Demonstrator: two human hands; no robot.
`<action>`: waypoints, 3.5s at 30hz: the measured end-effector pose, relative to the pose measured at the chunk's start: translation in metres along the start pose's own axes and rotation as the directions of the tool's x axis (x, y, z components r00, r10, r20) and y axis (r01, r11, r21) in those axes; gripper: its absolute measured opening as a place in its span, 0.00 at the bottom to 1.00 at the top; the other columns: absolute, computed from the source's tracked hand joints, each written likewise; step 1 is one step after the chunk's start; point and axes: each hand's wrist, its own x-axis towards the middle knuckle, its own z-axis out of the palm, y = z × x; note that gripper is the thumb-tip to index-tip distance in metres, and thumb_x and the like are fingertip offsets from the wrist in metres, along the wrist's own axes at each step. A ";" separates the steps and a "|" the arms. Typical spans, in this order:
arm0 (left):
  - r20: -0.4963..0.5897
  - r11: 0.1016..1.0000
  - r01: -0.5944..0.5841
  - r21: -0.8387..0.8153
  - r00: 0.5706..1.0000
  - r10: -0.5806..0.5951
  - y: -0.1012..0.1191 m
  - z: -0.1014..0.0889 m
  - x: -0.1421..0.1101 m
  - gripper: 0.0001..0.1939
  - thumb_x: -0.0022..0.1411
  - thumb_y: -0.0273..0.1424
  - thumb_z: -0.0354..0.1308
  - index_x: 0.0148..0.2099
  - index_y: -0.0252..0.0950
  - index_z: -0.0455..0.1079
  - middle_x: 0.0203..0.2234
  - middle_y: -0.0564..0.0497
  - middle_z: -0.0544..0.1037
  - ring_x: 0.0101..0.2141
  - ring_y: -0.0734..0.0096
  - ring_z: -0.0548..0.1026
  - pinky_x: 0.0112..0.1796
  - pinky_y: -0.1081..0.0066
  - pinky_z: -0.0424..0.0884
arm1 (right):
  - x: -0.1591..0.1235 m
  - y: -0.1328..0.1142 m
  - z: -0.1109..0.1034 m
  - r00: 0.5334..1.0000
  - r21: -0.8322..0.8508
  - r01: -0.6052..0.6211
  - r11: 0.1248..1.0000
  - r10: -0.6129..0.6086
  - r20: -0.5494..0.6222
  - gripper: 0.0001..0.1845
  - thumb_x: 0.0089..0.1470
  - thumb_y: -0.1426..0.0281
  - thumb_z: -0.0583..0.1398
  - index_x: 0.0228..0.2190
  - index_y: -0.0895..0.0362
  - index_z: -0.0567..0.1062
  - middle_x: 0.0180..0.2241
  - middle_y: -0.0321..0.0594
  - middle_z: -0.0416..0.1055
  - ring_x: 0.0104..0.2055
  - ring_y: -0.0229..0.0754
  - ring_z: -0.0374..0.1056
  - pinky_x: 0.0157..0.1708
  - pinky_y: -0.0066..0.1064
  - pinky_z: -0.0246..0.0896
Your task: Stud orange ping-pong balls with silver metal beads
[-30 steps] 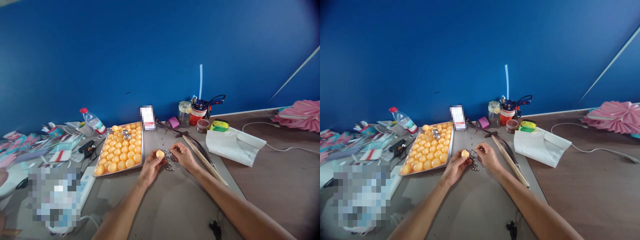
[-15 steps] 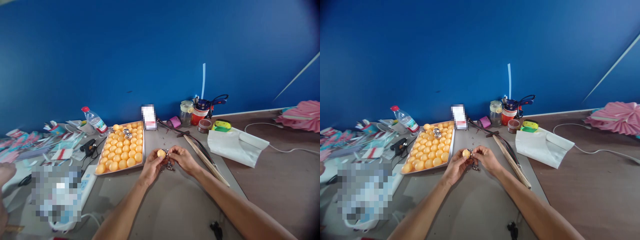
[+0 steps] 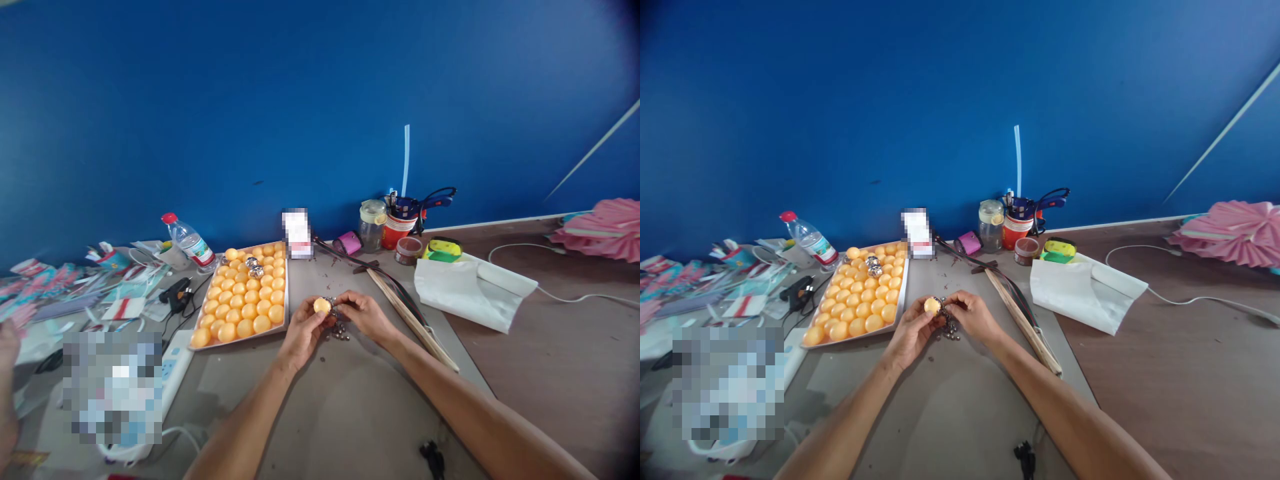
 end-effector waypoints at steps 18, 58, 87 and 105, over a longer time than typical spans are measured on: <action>-0.078 0.991 -0.105 0.087 0.991 0.112 -0.006 -0.004 0.004 0.18 0.47 0.31 0.66 0.42 0.35 0.67 0.34 0.52 0.72 0.30 0.76 0.72 0.36 0.72 0.70 | -0.004 0.004 0.001 0.980 -0.744 0.197 0.639 -0.149 0.132 0.07 0.53 0.74 0.55 0.28 0.57 0.73 0.32 0.41 0.71 0.37 0.40 0.64 0.38 0.30 0.50; 0.032 0.989 -0.091 0.113 0.996 0.088 -0.003 0.000 -0.001 0.17 0.51 0.33 0.65 0.42 0.34 0.66 0.35 0.50 0.73 0.30 0.70 0.75 0.37 0.67 0.70 | -0.006 -0.015 0.010 0.983 0.311 -0.180 0.933 0.162 0.082 0.08 0.42 0.64 0.60 0.25 0.56 0.70 0.19 0.30 0.65 0.22 0.34 0.59 0.25 0.27 0.55; 0.019 0.998 -0.042 0.053 0.999 0.041 -0.006 -0.002 0.002 0.18 0.50 0.33 0.65 0.43 0.36 0.67 0.35 0.51 0.73 0.31 0.73 0.74 0.38 0.69 0.69 | 0.004 0.003 -0.004 0.993 0.065 -0.049 0.997 0.056 -0.102 0.11 0.48 0.60 0.56 0.25 0.55 0.67 0.17 0.30 0.60 0.20 0.35 0.56 0.22 0.28 0.51; 0.087 0.966 -0.003 -0.260 0.996 0.026 0.002 -0.010 0.003 0.11 0.50 0.27 0.62 0.36 0.34 0.65 0.32 0.49 0.76 0.31 0.72 0.75 0.36 0.71 0.69 | 0.012 0.020 -0.040 0.939 -0.732 -0.035 0.680 -0.228 -0.257 0.15 0.50 0.69 0.54 0.40 0.59 0.70 0.40 0.48 0.68 0.40 0.45 0.66 0.42 0.35 0.60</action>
